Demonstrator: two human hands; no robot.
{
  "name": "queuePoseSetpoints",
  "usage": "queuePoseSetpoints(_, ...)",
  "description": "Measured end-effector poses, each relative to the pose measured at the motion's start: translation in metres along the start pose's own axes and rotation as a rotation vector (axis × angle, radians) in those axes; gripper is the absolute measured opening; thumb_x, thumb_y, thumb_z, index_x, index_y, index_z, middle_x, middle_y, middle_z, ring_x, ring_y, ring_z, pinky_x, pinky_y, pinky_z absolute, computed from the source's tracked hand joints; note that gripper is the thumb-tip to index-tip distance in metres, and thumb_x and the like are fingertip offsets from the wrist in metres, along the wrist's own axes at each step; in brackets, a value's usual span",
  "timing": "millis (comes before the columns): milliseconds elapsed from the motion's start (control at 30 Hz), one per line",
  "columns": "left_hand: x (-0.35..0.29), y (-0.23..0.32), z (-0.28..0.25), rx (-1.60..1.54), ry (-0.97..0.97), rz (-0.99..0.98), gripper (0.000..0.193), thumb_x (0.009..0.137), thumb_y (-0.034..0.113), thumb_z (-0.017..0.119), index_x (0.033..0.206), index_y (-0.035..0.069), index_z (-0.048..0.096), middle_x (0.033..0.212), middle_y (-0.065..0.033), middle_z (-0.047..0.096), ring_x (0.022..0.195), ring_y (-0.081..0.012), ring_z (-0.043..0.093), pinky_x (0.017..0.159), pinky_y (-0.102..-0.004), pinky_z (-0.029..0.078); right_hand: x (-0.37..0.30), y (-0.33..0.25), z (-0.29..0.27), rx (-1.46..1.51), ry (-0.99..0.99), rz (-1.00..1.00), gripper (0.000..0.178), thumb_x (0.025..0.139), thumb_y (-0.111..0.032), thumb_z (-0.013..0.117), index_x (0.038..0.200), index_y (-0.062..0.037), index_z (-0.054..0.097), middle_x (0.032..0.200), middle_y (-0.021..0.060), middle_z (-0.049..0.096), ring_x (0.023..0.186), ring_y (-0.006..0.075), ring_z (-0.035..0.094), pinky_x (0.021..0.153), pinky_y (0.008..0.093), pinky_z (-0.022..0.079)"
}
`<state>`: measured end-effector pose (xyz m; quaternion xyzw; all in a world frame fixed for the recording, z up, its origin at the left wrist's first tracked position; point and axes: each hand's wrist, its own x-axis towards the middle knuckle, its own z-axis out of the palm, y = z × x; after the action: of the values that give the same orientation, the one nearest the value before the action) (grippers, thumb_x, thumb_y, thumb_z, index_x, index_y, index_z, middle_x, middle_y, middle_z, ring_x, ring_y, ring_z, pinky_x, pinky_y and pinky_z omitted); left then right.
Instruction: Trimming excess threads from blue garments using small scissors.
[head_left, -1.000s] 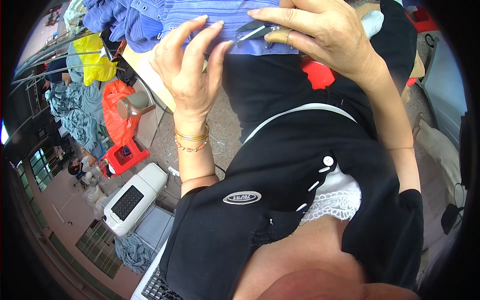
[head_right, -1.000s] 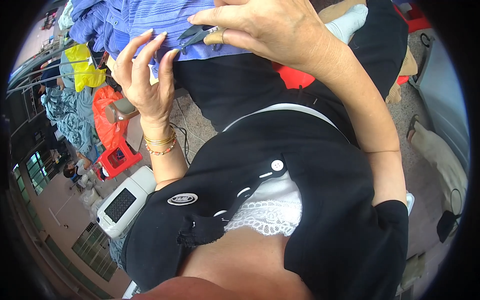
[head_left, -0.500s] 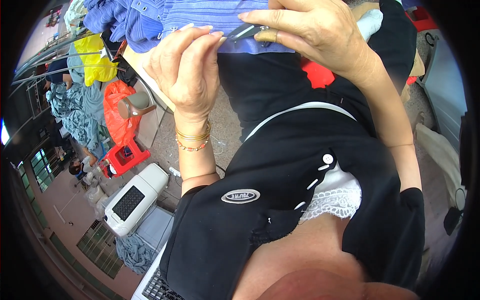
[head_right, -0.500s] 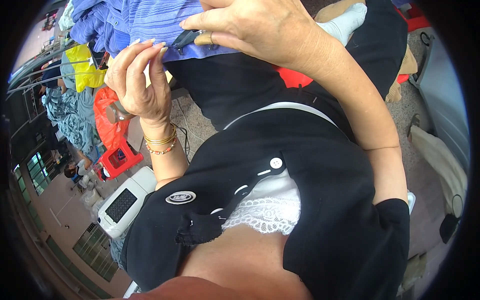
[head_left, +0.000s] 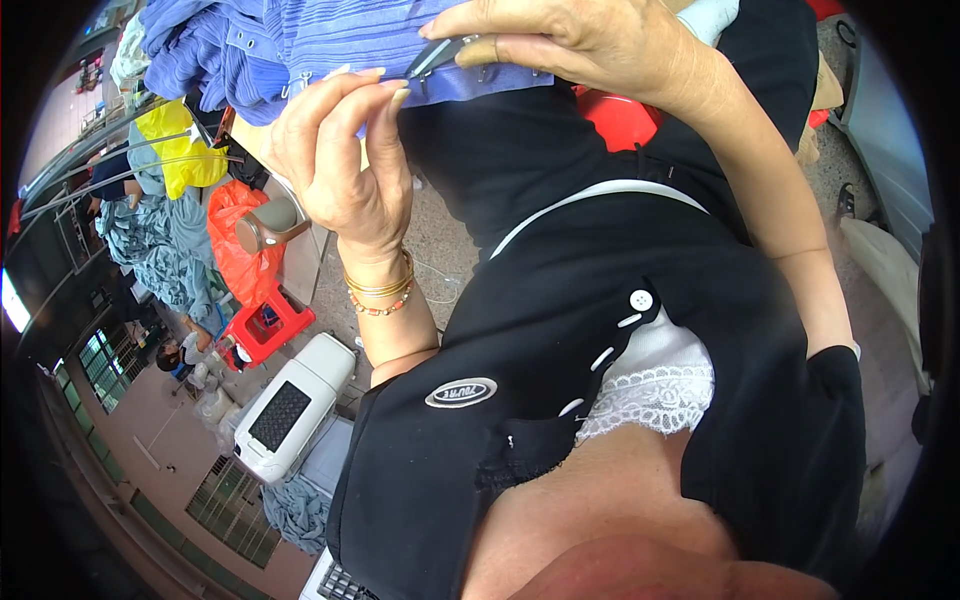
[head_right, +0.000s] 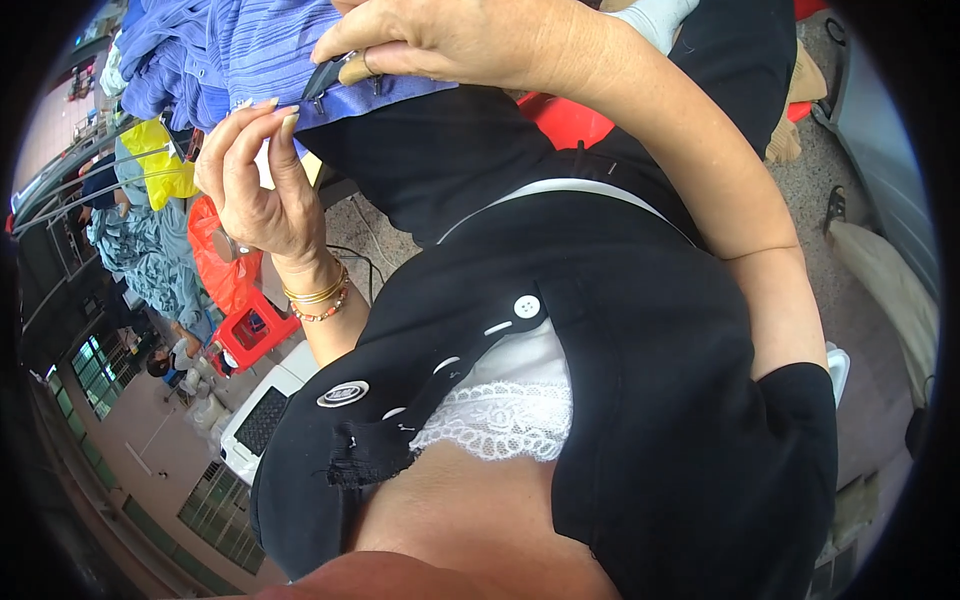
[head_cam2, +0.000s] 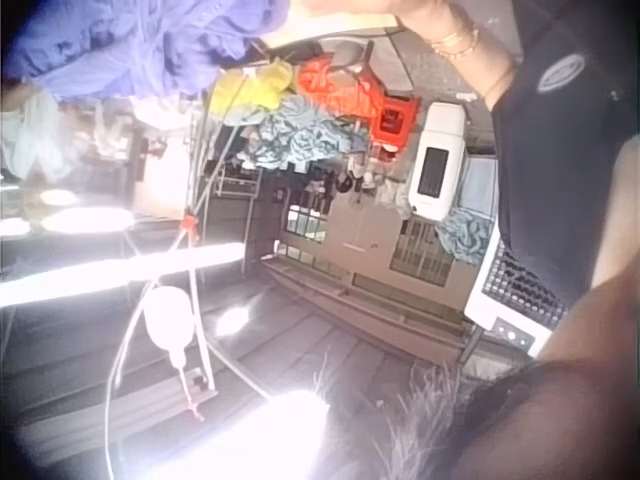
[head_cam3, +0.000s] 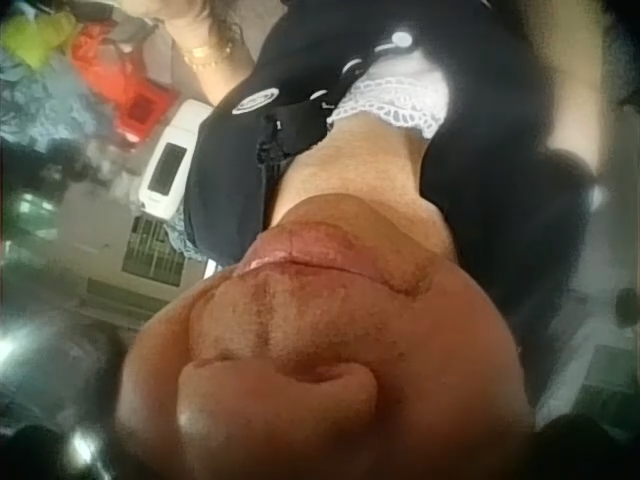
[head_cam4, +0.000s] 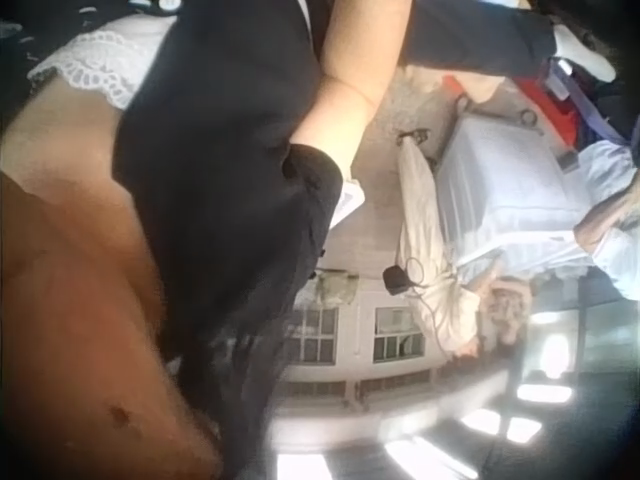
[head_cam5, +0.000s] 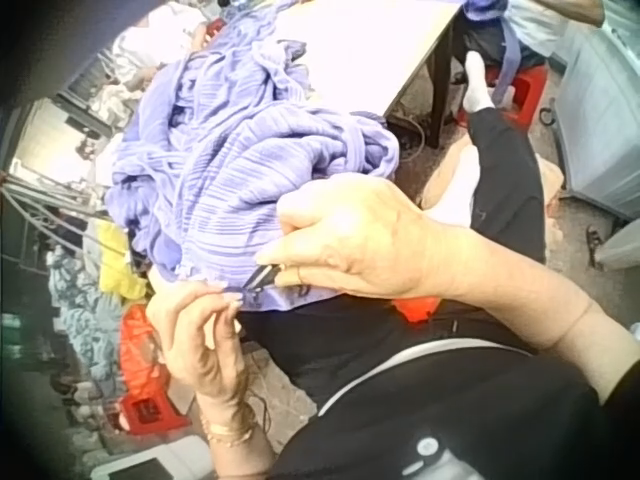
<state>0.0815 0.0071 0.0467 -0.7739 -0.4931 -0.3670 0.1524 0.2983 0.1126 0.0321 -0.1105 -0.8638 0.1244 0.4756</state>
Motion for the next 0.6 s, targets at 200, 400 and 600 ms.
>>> queuePoseSetpoints(200, -0.001, 0.006, 0.000, -0.007, -0.034, -0.046, 0.009, 0.083, 0.012, 0.076, 0.091, 0.011, 0.071, 0.094, -0.0009, 0.069, 0.094, -0.0201, 0.061, 0.088, -0.0329, 0.041, 0.000, -0.007, -0.003, -0.091, -0.046, 0.002, 0.021, 0.079, -0.023, 0.073, 0.096, -0.0092, 0.071, 0.081, 0.0062, 0.056, 0.075, 0.0270, 0.060, 0.065, 0.0390, 0.047)
queuePoseSetpoints(400, -0.004, 0.006, 0.002, -0.047, 0.015, -0.108, 0.007, 0.084, 0.012, 0.075, 0.090, 0.011, 0.071, 0.095, -0.0010, 0.069, 0.095, -0.0196, 0.061, 0.089, -0.0331, 0.041, 0.001, -0.012, -0.003, -0.138, -0.089, 0.006, 0.021, 0.080, -0.023, 0.073, 0.096, -0.0096, 0.070, 0.082, 0.0060, 0.055, 0.076, 0.0265, 0.059, 0.065, 0.0389, 0.046)
queuePoseSetpoints(600, 0.000, 0.012, -0.005, -0.229, 0.009, -0.109, 0.011, 0.081, 0.020, 0.077, 0.083, 0.012, 0.071, 0.097, -0.0017, 0.069, 0.097, -0.0222, 0.060, 0.091, -0.0345, 0.041, -0.003, -0.004, -0.009, 0.166, 0.009, 0.140, 0.018, 0.083, -0.020, 0.074, 0.094, -0.0060, 0.072, 0.078, 0.0077, 0.058, 0.070, 0.0263, 0.060, 0.062, 0.0357, 0.046)
